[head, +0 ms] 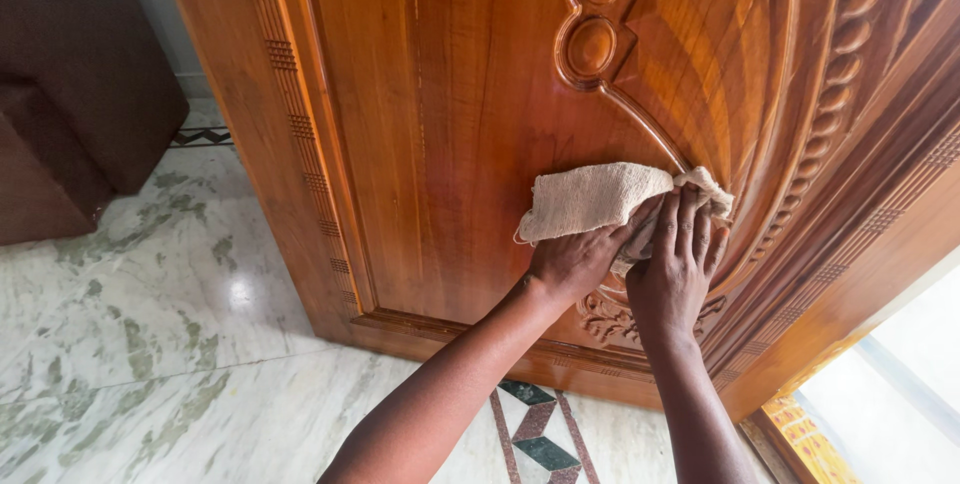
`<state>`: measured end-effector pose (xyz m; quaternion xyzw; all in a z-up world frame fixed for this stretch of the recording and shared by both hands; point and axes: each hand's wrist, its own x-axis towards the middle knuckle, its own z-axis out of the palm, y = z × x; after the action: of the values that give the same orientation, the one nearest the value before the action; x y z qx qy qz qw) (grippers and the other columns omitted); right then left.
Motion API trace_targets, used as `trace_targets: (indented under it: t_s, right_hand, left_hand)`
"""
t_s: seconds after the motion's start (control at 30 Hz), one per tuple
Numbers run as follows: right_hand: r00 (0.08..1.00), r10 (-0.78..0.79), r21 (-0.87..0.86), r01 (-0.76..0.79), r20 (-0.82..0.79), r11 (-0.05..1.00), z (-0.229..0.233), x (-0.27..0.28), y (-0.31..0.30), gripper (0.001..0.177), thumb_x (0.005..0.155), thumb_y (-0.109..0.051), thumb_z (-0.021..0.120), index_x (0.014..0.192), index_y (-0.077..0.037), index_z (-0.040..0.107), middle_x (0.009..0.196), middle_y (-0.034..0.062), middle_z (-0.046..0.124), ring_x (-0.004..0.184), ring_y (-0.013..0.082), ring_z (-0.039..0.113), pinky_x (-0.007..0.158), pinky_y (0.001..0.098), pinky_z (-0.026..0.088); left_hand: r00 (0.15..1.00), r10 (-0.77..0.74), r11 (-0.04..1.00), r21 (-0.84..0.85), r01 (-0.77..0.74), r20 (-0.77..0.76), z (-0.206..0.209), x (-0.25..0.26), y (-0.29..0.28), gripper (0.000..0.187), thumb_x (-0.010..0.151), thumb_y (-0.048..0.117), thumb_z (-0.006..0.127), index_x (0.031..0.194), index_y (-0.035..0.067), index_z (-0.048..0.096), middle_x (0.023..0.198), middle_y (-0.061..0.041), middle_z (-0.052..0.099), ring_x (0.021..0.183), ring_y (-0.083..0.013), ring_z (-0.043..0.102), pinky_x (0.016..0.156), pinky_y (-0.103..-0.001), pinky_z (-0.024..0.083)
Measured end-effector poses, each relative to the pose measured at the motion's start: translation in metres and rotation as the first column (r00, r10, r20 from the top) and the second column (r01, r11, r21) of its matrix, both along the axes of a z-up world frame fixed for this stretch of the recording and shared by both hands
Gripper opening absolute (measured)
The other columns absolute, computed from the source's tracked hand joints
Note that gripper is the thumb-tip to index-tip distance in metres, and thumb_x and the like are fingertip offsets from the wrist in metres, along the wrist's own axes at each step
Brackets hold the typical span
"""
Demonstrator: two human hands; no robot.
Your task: The person wipes a carved wooden door with a cloth, moving the cloth across the ornate circular designs and flat panels.
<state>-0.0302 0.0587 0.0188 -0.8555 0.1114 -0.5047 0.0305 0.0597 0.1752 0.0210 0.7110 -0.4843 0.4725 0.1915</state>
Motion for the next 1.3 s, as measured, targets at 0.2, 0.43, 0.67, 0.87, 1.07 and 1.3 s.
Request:
trace_targets:
  t_s: [0.2, 0.43, 0.67, 0.87, 1.07, 1.3]
  right_hand:
    - [0.999, 0.005, -0.067, -0.007, -0.034, 0.998, -0.015, -0.003, 0.000, 0.086, 0.077, 0.006, 0.061, 0.159, -0.003, 0.040, 0.169, 0.0173, 0.034, 0.157, 0.0392, 0.027, 0.130, 0.0563, 0.012]
    - [0.985, 0.015, -0.102, -0.033, -0.170, 0.994, -0.029, 0.001, 0.009, 0.088, 0.074, 0.004, 0.063, 0.158, -0.007, 0.040, 0.166, 0.0127, 0.036, 0.156, 0.0351, 0.029, 0.129, 0.0563, 0.012]
    - [0.970, 0.081, -0.096, -0.105, -0.228, 0.990, -0.057, 0.006, 0.014, 0.080, 0.079, 0.000, 0.064, 0.155, -0.011, 0.041, 0.162, 0.0104, 0.040, 0.152, 0.0334, 0.032, 0.127, 0.0575, 0.013]
    - [0.955, 0.101, -0.110, -0.137, -0.280, 0.985, -0.084, 0.002, 0.014, 0.079, 0.079, 0.003, 0.061, 0.155, -0.012, 0.042, 0.163, 0.0080, 0.040, 0.153, 0.0309, 0.032, 0.128, 0.0561, 0.012]
    - [0.933, 0.092, -0.096, -0.133, -0.347, 0.986, -0.099, -0.005, 0.015, 0.083, 0.076, 0.007, 0.059, 0.154, -0.016, 0.042, 0.161, 0.0035, 0.040, 0.153, 0.0255, 0.031, 0.126, 0.0565, 0.012]
    - [0.924, 0.045, -0.101, -0.090, -0.381, 0.991, -0.109, -0.022, 0.009, 0.083, 0.069, 0.008, 0.059, 0.148, -0.018, 0.051, 0.154, 0.0023, 0.047, 0.144, 0.0242, 0.041, 0.124, 0.0515, 0.021]
  left_hand:
    - [0.994, -0.060, 0.998, -0.029, 0.057, -0.097, -0.025, -0.001, 0.003, 0.067, 0.099, 0.010, 0.055, 0.162, 0.019, 0.036, 0.162, -0.006, 0.045, 0.149, -0.0259, 0.045, 0.126, -0.049, 0.036]
    - [0.986, 0.024, 0.998, -0.046, -0.032, -0.163, -0.049, -0.007, 0.014, 0.060, 0.100, 0.006, 0.053, 0.158, 0.014, 0.044, 0.151, -0.010, 0.056, 0.140, -0.0260, 0.053, 0.119, -0.046, 0.042]
    - [0.936, 0.053, 0.999, 0.017, -0.050, -0.347, -0.070, -0.020, 0.027, 0.059, 0.100, 0.009, 0.053, 0.157, 0.006, 0.042, 0.148, -0.013, 0.058, 0.128, -0.0263, 0.061, 0.108, -0.042, 0.049]
    - [0.940, 0.064, 0.997, -0.013, -0.072, -0.336, -0.097, -0.030, 0.033, 0.059, 0.099, 0.009, 0.053, 0.157, 0.010, 0.042, 0.150, -0.008, 0.059, 0.117, -0.0244, 0.070, 0.096, -0.038, 0.058]
    - [0.840, 0.084, 0.995, 0.095, -0.039, -0.536, -0.122, -0.040, 0.033, 0.060, 0.098, 0.012, 0.054, 0.157, 0.009, 0.039, 0.156, -0.008, 0.050, 0.117, -0.0272, 0.066, 0.091, -0.042, 0.057]
    - [0.830, 0.034, 0.996, 0.083, 0.015, -0.556, -0.160, -0.047, 0.024, 0.061, 0.100, 0.009, 0.053, 0.159, 0.008, 0.038, 0.162, -0.009, 0.045, 0.128, -0.0266, 0.061, 0.103, -0.041, 0.052]
